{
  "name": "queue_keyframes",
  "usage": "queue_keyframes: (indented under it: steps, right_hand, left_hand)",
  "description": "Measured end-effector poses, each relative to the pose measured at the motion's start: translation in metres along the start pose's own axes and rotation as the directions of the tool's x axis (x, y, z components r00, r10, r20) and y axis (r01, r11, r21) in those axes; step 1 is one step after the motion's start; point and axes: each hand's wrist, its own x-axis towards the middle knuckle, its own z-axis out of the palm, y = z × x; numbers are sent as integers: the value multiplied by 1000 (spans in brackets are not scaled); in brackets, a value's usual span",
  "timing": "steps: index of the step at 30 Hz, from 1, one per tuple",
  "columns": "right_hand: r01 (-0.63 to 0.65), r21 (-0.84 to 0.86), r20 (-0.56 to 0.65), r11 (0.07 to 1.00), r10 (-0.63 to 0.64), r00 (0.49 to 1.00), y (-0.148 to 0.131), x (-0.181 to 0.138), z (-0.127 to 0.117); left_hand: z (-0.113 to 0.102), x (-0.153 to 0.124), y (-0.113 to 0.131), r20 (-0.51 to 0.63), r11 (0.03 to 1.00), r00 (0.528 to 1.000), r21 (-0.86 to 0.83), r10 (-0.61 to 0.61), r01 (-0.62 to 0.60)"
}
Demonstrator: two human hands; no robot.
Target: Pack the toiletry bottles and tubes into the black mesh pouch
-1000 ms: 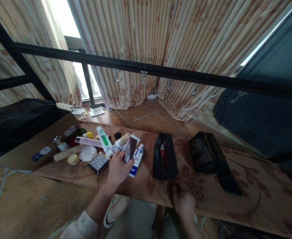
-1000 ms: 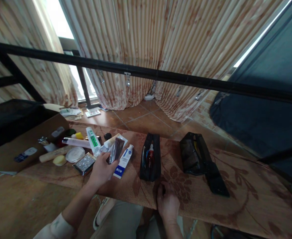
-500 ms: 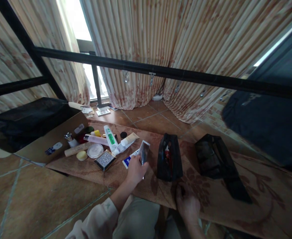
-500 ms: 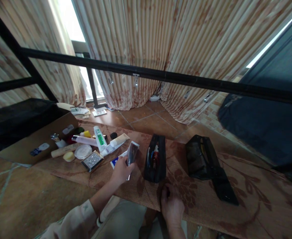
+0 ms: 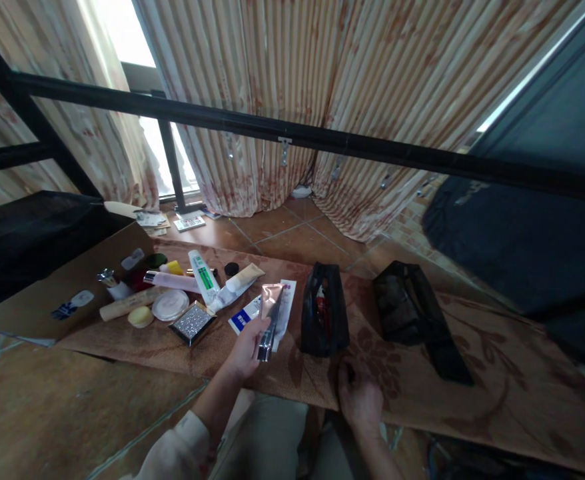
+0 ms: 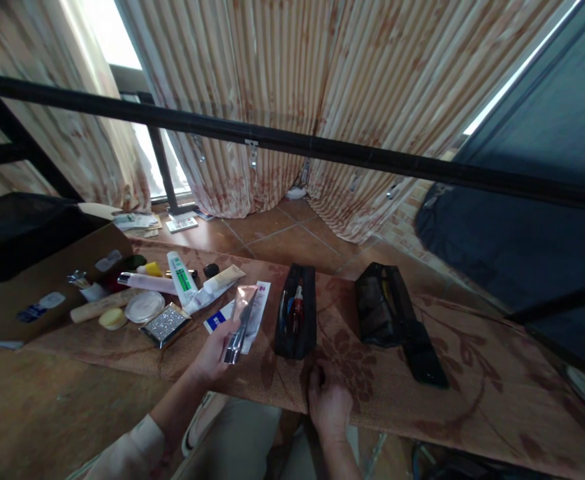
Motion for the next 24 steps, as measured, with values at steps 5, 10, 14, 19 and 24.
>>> queue_keyframes:
  steps: [5, 10, 14, 19, 24]
  right_hand:
    - [-11, 2, -1, 1000, 11, 1000, -2, 1, -1]
    - [-4, 11, -4, 1000, 4, 1000, -4, 1, -3]
    - [11, 17, -14, 1000, -10, 1000, -4, 2, -4]
    - [15, 10, -13, 1000, -14, 1000, -1, 1, -1]
    - [7, 3, -22, 1000, -7, 1000, -1, 0, 0]
  left_hand:
    - [-1, 8, -10, 123, 915, 980, -354, -158, 193]
    - [0, 15, -13, 142, 889, 970, -391, -199, 240]
    - [2, 16, -14, 155, 880, 964, -399, -214, 259]
    - [5, 16, -13, 173, 880, 958, -383, -229, 280]
    - [8, 17, -4, 241, 857, 915, -336, -324, 391]
